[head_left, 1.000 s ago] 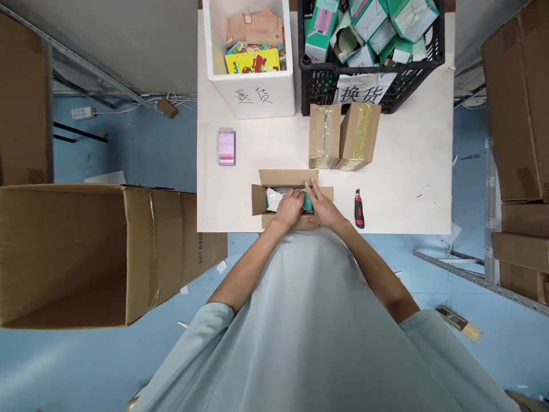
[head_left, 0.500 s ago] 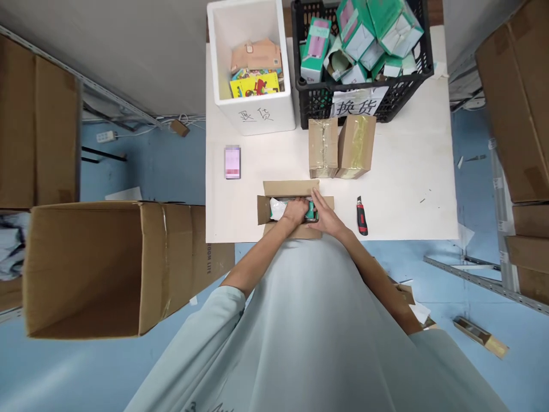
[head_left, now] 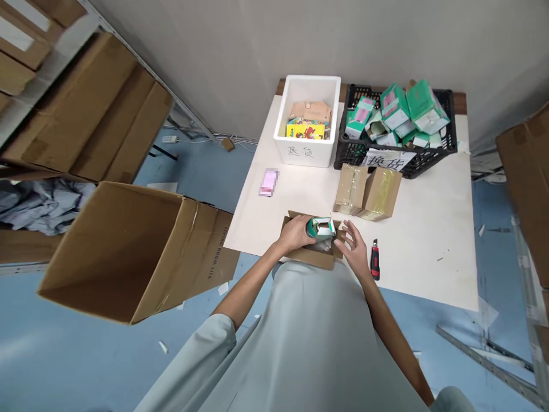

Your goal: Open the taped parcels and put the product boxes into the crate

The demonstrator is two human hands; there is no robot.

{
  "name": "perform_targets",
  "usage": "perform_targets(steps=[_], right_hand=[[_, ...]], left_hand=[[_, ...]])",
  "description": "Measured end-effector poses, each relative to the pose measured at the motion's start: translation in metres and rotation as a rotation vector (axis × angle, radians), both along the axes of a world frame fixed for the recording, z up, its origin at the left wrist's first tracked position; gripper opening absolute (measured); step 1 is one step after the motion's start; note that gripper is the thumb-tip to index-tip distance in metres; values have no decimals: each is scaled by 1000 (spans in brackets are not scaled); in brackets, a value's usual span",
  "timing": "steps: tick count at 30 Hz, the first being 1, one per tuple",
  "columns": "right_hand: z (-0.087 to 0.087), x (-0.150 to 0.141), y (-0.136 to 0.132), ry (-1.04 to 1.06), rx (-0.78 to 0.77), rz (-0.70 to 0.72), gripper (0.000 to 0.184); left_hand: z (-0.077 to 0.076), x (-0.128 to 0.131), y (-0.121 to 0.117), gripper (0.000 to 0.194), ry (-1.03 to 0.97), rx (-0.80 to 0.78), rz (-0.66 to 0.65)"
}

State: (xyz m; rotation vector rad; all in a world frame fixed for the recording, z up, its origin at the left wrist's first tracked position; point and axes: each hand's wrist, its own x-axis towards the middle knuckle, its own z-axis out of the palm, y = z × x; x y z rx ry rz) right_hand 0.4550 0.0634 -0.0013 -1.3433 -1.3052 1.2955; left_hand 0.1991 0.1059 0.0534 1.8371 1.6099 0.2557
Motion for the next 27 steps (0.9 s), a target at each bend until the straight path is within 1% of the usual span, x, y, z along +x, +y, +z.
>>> perform_targets(steps=[3, 5, 7, 9, 11, 12, 14, 15, 18, 19, 20, 23, 25, 27], right_hand=[[5, -10, -2, -82, 82, 69, 115], [10, -19, -4, -203, 159, 115, 123], [17, -30, -5, -363, 237, 114, 126], [25, -40, -4, -502, 314, 75, 121], [34, -47, -1, -570, 374, 34, 106], [38, -49, 1, -573, 393, 20, 97], [44, -51, 6, -521, 395, -3, 86], [48, -50, 7, -467, 378, -15, 85], [58, -46, 8, -204, 248, -23, 92], [62, -43, 7, -93, 185, -8, 95], [67, -41, 5, 20, 121, 19, 98], [83, -33, -2, 296, -12, 140, 103], [93, -29, -7, 393, -49, 215, 102], [100, -27, -11, 450, -80, 256, 97]], left_hand=[[31, -3, 7, 61, -107, 31, 164], [51, -4, 14, 58, -163, 52, 265], [69, -1, 21, 52, -230, 69, 362], [85, 3, 28, 42, -291, 73, 444], [96, 9, 34, 37, -303, 74, 495], [100, 11, 36, 38, -294, 81, 507], [105, 15, 40, 46, -307, 99, 519], [105, 15, 42, 55, -361, 101, 520], [104, 12, 51, 93, -684, 72, 512], [104, 10, 55, 100, -793, 67, 504], [105, 8, 61, 102, -881, 66, 494], [110, 4, 78, 91, -1062, 39, 440], [117, 5, 88, 80, -1154, 20, 381], [125, 9, 94, 70, -1187, 45, 310]])
